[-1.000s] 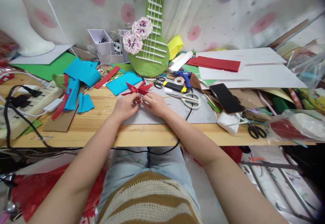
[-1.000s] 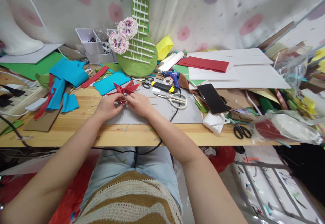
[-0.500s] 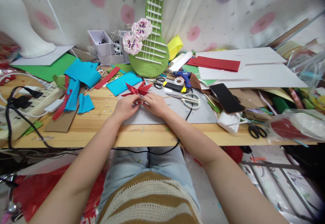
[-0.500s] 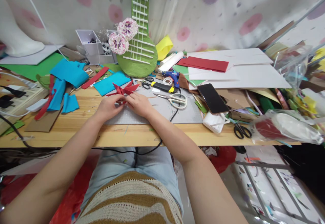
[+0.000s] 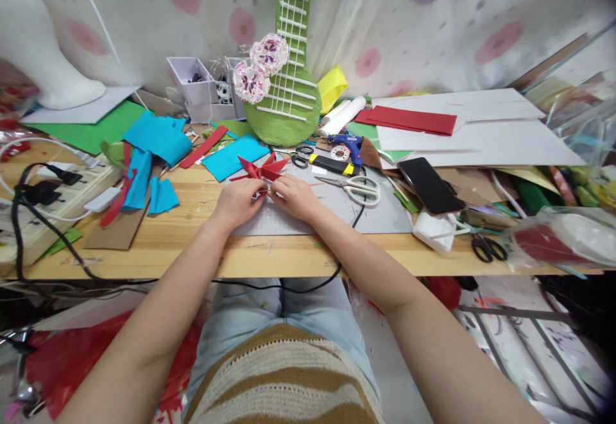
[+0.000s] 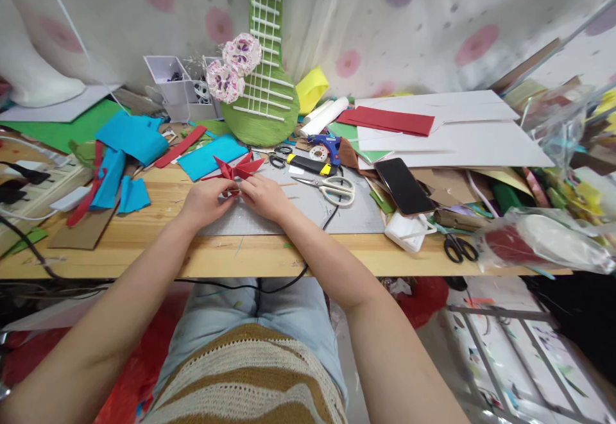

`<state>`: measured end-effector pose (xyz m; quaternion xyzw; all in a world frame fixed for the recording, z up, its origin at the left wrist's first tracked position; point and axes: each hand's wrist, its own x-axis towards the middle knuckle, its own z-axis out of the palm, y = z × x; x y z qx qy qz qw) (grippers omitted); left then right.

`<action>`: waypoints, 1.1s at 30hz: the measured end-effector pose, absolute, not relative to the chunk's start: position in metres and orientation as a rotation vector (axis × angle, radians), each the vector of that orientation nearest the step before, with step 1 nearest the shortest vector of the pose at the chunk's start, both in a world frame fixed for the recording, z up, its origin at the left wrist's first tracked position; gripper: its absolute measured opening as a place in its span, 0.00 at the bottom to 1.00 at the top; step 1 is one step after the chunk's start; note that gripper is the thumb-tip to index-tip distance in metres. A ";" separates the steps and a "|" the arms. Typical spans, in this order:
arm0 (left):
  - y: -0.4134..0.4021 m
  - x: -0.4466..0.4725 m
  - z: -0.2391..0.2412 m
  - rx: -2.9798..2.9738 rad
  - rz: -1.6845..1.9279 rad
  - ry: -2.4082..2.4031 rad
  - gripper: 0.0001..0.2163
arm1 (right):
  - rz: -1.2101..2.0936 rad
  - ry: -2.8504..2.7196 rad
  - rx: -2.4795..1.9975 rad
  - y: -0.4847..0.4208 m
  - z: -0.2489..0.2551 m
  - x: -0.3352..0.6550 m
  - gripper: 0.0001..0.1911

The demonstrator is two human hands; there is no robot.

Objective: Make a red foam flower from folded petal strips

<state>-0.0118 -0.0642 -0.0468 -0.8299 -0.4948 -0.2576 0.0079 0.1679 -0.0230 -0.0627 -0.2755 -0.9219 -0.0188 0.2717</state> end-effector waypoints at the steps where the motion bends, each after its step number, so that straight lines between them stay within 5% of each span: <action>1: -0.064 -0.012 -0.047 -2.592 -0.805 -1.545 0.07 | -0.076 -2.477 -0.734 -0.023 -0.063 0.168 0.08; 17: -0.064 -0.009 -0.048 -2.501 -0.754 -1.590 0.11 | -0.162 -2.451 -0.758 -0.021 -0.068 0.165 0.10; 33: -0.064 -0.002 -0.049 -2.303 -0.809 -1.622 0.05 | 0.134 -2.344 -0.918 -0.025 -0.063 0.166 0.09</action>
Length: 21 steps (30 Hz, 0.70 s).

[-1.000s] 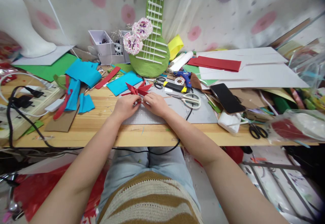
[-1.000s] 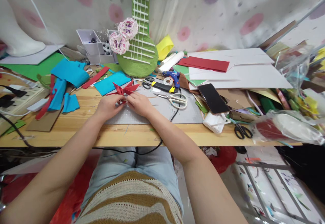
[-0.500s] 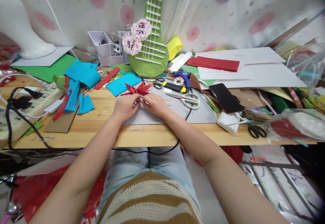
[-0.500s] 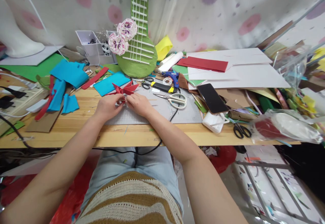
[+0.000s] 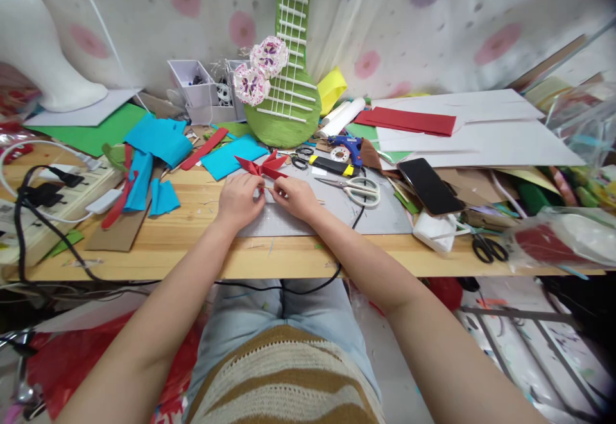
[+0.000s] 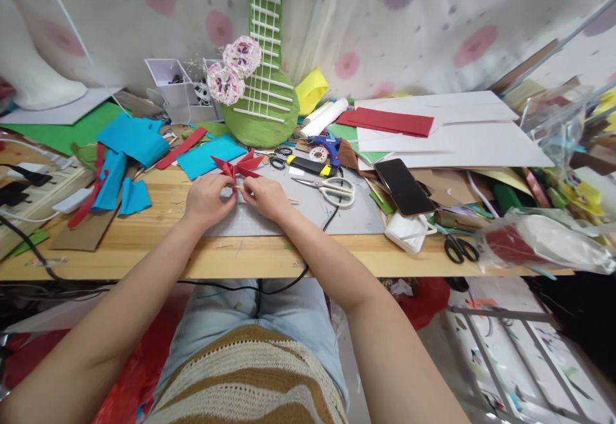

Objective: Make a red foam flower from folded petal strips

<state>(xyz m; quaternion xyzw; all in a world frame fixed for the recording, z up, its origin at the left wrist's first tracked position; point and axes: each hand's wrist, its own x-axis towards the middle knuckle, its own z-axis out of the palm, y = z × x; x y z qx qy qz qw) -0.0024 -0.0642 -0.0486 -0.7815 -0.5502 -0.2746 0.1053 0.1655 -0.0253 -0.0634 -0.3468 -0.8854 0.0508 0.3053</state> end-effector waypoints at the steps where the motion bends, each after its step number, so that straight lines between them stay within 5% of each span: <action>1: -0.064 -0.003 -0.049 -2.316 -0.802 -1.621 0.06 | 0.141 -2.345 -0.922 -0.025 -0.063 0.166 0.09; 8: -0.062 -0.007 -0.053 -2.373 -0.765 -1.609 0.14 | 0.144 -2.403 -1.053 -0.028 -0.059 0.166 0.08; 21: -0.058 -0.004 -0.055 -2.412 -0.593 -1.636 0.10 | 0.120 -2.468 -0.959 -0.024 -0.064 0.165 0.09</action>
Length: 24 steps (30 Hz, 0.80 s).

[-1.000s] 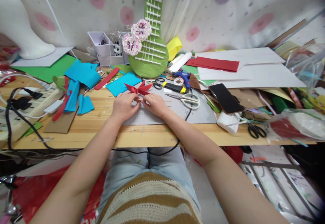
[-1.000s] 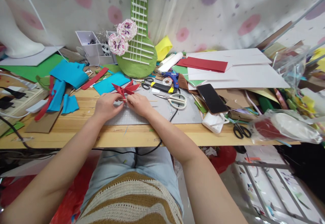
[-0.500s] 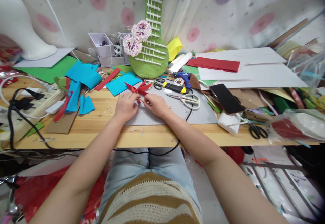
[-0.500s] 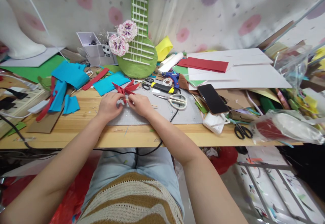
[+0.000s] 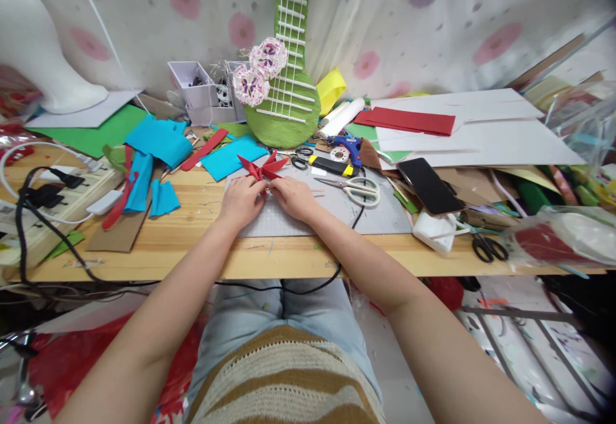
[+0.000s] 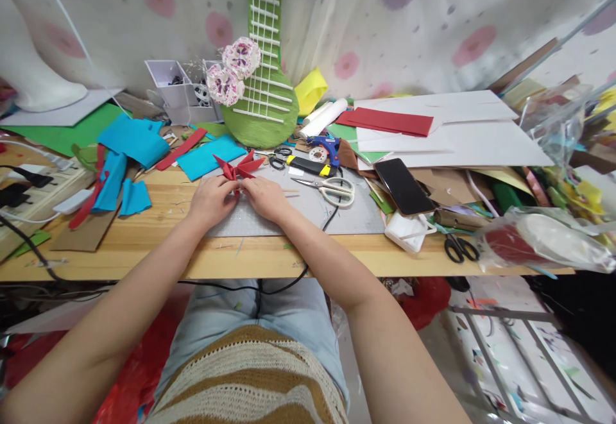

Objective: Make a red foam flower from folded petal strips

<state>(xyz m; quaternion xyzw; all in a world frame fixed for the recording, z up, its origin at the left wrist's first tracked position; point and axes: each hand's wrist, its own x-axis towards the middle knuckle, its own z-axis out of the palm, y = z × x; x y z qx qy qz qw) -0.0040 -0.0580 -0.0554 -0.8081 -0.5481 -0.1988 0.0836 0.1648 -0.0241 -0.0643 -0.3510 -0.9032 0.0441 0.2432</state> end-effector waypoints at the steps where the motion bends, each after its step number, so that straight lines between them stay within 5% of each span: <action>1: -0.057 -0.004 -0.056 -2.422 -0.593 -1.641 0.10 | 0.124 -2.473 -0.952 -0.024 -0.064 0.165 0.09; 24: -0.061 -0.001 -0.052 -2.536 -0.825 -1.657 0.09 | -0.029 -2.458 -0.774 -0.021 -0.067 0.165 0.07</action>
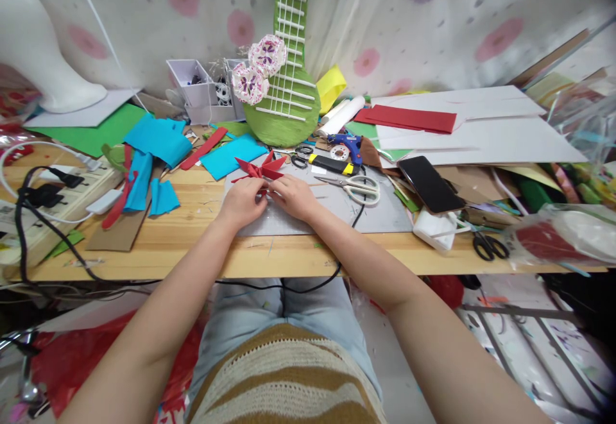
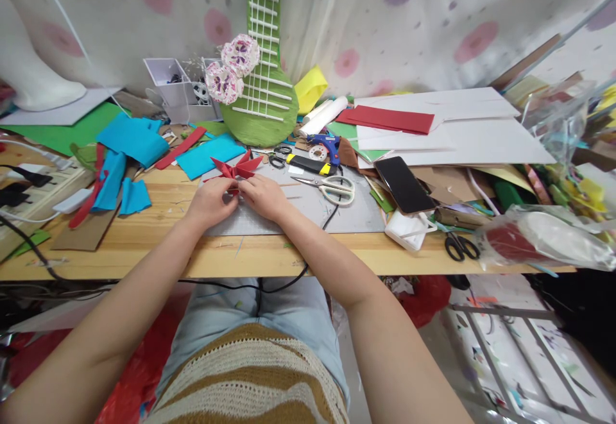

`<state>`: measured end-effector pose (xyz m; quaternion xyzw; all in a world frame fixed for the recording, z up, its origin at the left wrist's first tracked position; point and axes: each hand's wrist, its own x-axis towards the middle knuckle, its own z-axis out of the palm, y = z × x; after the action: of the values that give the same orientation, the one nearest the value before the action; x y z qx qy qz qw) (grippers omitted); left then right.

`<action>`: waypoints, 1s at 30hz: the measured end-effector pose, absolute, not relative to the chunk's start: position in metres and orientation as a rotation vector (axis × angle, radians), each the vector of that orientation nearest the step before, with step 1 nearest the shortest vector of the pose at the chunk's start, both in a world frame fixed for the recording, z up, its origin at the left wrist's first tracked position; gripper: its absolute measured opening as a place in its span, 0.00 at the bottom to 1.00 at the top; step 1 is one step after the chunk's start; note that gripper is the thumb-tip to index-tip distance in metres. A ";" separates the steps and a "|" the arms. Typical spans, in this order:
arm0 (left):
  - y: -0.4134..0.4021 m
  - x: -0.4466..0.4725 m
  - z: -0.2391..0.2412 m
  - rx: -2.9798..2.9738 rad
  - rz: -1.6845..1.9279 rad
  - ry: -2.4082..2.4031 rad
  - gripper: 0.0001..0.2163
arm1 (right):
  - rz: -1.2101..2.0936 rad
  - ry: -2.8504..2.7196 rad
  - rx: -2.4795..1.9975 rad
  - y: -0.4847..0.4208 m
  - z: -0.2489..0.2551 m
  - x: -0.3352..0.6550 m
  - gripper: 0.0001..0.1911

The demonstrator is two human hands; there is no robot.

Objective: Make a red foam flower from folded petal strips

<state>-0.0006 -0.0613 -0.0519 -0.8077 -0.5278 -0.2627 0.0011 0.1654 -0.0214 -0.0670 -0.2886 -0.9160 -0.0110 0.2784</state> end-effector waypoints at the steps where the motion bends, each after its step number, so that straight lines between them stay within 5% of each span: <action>1: -0.061 0.000 -0.052 -2.531 -0.810 -1.652 0.09 | -0.035 -2.461 -0.774 -0.022 -0.067 0.165 0.08; 30: -0.065 0.013 -0.052 -2.230 -0.914 -1.651 0.10 | 0.290 -2.269 -0.939 -0.023 -0.060 0.166 0.05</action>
<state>0.0132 -0.0654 -0.0520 -0.7586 -0.5619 -0.3110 0.1099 0.1658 -0.0234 -0.0601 -0.3586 -0.8667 0.1109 0.3284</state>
